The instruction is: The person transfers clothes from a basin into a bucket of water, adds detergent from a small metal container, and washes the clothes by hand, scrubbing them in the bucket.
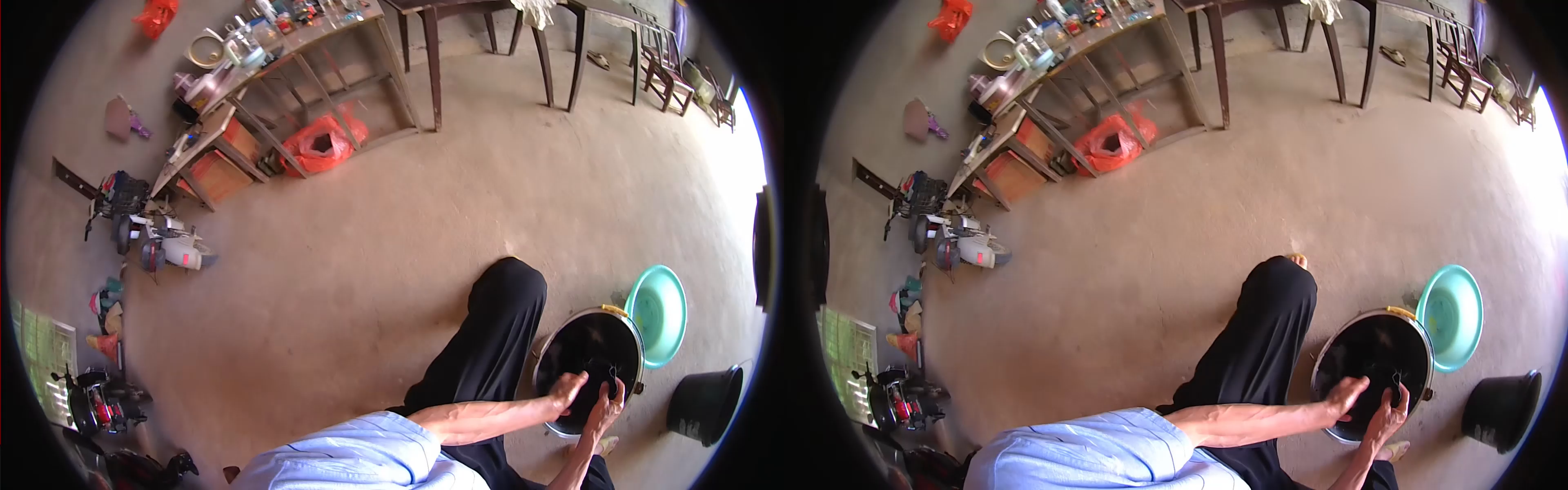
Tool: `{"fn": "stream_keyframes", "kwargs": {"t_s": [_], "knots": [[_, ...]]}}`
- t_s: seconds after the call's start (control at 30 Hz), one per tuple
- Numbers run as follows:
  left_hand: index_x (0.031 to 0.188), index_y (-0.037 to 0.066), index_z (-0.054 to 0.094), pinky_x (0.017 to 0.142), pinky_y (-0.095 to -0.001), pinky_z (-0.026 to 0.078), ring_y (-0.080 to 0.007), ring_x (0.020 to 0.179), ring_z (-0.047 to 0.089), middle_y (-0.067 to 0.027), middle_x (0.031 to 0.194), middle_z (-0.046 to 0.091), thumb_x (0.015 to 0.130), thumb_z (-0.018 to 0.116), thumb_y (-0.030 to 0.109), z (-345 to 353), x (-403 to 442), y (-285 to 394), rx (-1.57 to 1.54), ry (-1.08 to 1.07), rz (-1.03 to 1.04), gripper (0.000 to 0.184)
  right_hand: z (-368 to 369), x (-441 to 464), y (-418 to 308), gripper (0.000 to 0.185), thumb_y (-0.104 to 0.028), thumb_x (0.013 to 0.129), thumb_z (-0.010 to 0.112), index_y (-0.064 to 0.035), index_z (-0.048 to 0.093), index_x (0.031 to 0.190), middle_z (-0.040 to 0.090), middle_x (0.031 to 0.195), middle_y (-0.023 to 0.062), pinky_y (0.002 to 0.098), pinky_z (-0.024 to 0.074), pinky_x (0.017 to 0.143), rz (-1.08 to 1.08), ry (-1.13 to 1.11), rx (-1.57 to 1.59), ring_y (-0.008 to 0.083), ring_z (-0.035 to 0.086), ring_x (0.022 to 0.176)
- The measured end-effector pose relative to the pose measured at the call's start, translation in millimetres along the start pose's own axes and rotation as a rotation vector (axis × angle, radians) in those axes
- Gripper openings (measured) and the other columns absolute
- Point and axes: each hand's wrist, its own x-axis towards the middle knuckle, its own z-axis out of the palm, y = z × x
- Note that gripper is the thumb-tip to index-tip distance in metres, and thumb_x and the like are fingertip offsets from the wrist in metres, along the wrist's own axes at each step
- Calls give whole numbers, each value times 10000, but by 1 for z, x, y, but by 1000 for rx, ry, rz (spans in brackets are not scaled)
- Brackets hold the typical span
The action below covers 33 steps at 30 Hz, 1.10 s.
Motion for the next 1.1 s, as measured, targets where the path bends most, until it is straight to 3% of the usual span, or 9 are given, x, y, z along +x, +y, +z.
{"fn": "stream_keyframes", "kwargs": {"t_s": [0.13,0.23,0.3,0.47,0.57,0.67,0.9,0.93,1.1], "knots": [[1278,265,522,764,-552,499,-323,1008,573,-91,1229,567,701,558,878,-7,-16,16,-245,130,-319,842,23,-48,-66,456,110,831,581,-30,599,1264,647,1212,80,336,447,995,-324,-55,-96,207,598,1117],[911,121,641,560,-358,544,-204,594,626,-69,791,666,775,592,787,-30,8,9,-576,-537,-196,681,32,-93,-70,487,76,798,647,-84,610,1256,627,1210,119,376,462,989,-366,-247,-365,291,599,1131],[785,132,593,515,-301,509,-174,496,572,-20,633,596,801,634,721,-19,-23,33,-356,-284,-213,591,50,-114,-80,397,-44,786,730,-108,634,1166,624,1079,129,413,486,911,-315,-133,-437,349,601,1036],[990,122,644,780,-354,550,-180,859,654,-59,960,681,939,587,456,-49,61,-56,-921,-566,-81,343,74,-96,-63,324,-314,802,771,-97,600,970,609,942,117,443,507,739,-181,73,-528,358,631,883],[1174,99,625,907,-399,533,-224,999,652,-76,1139,666,989,461,376,-31,40,-35,-343,17,9,371,65,-27,-31,492,-511,855,619,-90,648,1109,696,1012,201,483,527,782,212,174,-533,393,665,965],[1174,109,631,927,-422,534,-231,1047,656,-67,1141,676,988,450,370,3,15,17,-294,150,-75,368,51,9,-21,550,-564,853,595,-116,676,1161,682,1147,197,464,510,920,393,203,-471,381,644,1093],[1180,60,613,962,-485,503,-293,1066,644,-125,1130,673,921,417,707,-17,27,32,-354,-267,-12,724,23,-37,-25,313,-232,722,752,-6,633,902,685,1002,175,400,512,844,-62,-36,14,343,651,995],[1174,45,606,927,-507,517,-330,985,669,-170,1065,685,884,434,750,-50,58,20,-497,-598,-184,781,28,-57,-41,274,-206,720,746,-15,619,870,683,951,147,393,515,822,-53,-49,-60,324,654,955],[1029,76,630,597,-400,589,-259,647,686,-118,816,687,783,617,746,-32,19,31,-310,-391,-257,714,63,-102,-72,237,-116,689,777,-54,559,759,601,759,81,391,494,697,-244,153,-261,280,606,743]]}}
